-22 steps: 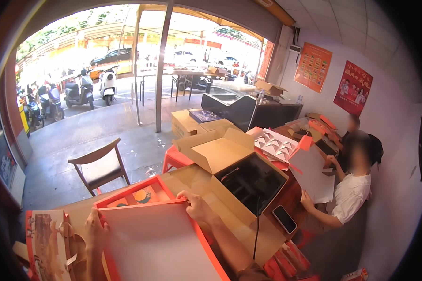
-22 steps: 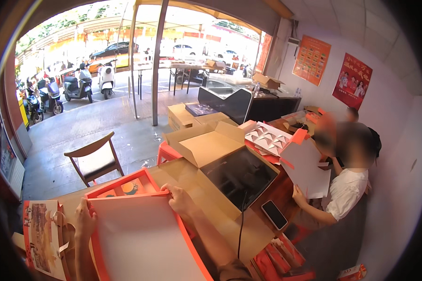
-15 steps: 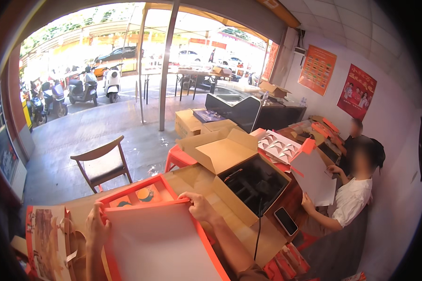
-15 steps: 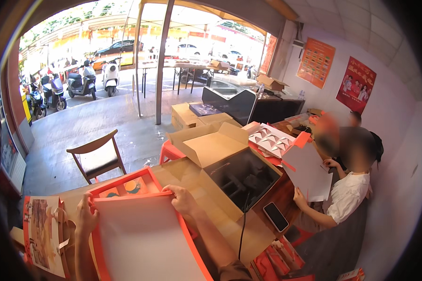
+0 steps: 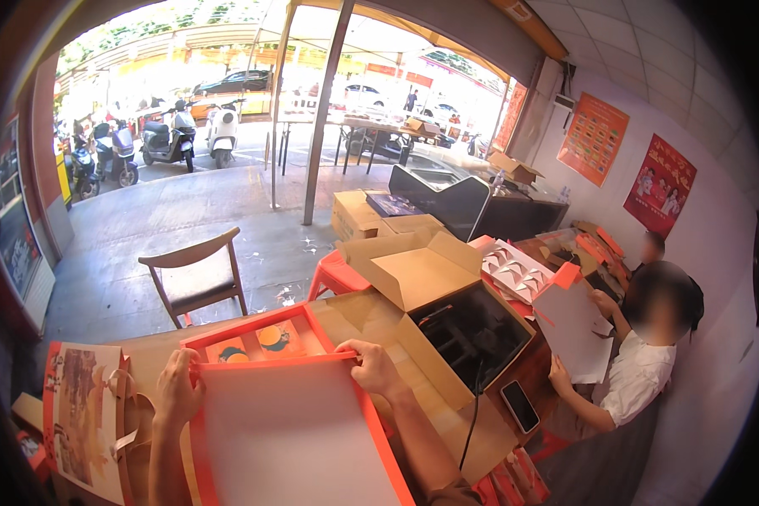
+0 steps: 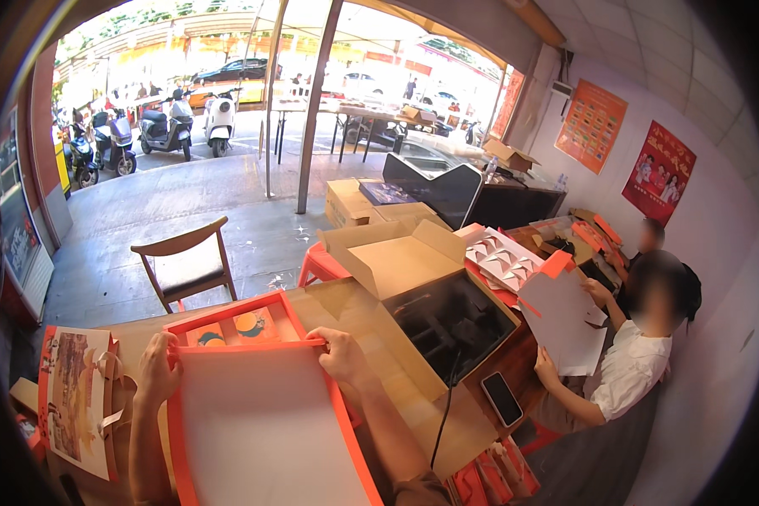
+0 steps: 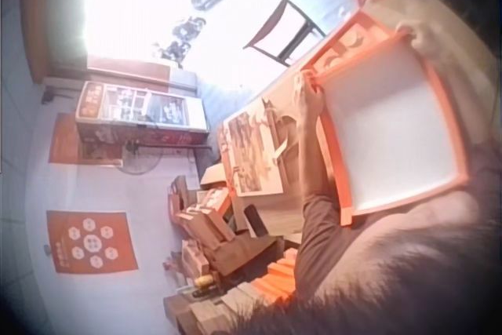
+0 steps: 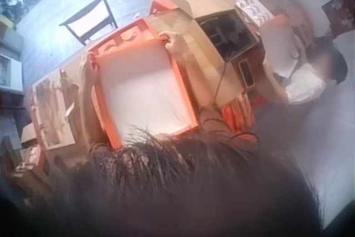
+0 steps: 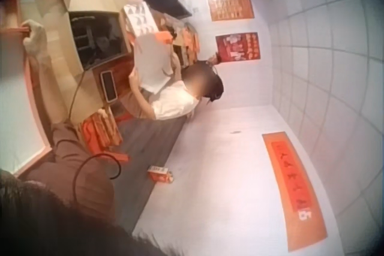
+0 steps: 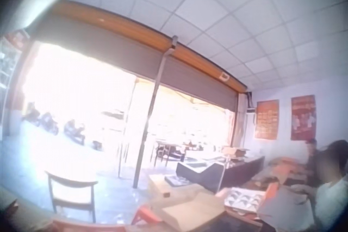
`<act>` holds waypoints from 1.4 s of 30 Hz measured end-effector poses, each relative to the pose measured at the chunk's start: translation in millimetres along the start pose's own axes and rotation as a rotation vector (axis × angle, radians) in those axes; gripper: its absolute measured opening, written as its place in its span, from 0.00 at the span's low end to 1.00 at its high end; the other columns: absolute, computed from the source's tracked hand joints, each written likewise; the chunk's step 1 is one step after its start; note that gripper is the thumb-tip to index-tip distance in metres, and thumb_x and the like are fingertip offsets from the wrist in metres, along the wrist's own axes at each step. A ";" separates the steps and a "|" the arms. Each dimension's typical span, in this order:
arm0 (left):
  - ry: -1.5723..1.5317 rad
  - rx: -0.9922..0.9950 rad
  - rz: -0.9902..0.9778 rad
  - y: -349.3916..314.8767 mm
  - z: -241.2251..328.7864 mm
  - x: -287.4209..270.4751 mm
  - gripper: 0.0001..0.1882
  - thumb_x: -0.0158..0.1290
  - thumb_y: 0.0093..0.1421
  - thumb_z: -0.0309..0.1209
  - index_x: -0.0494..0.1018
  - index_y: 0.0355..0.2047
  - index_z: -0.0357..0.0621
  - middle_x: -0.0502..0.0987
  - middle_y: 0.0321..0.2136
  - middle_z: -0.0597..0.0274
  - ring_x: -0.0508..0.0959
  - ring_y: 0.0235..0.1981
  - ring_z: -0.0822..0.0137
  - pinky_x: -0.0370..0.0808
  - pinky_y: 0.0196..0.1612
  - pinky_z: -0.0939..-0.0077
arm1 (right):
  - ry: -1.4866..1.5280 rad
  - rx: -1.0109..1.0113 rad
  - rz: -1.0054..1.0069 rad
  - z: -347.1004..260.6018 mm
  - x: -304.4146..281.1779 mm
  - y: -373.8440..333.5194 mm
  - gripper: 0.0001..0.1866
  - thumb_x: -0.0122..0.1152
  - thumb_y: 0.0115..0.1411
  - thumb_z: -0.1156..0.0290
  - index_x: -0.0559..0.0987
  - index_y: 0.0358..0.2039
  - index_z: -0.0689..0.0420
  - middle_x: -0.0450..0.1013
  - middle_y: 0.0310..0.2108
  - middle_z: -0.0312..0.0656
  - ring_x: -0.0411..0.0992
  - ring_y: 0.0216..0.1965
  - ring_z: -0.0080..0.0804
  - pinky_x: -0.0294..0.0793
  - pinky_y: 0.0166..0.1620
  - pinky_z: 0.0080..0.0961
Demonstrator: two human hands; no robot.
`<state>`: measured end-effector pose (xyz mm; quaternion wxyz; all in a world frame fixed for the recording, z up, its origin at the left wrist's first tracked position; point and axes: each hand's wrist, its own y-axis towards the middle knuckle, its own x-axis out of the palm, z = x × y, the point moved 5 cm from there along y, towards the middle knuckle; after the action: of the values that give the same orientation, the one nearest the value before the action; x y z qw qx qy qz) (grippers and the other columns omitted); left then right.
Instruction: The person assembles a red cardboard box by folding its flaps and inserting a white foam insert. They then place small square items into the box, close the lid, and wrap the finished box in a decorative paper sleeve.
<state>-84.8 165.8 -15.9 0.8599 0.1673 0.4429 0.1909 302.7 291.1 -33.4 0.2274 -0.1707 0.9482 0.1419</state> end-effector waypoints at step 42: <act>-0.103 -0.005 -0.173 3.6 -21.2 -4.9 0.22 0.67 0.51 0.28 0.75 0.46 0.36 0.81 0.33 0.49 0.83 0.38 0.51 0.81 0.47 0.58 | -0.025 -0.091 0.094 7.8 6.5 5.9 0.07 0.64 0.60 0.84 0.84 0.38 0.65 0.82 0.33 0.39 0.80 0.31 0.23 0.79 0.33 0.23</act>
<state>-105.6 169.1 -22.6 0.8953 0.1357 0.4103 0.1082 297.9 297.5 -42.1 0.2244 -0.1344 0.9447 0.1977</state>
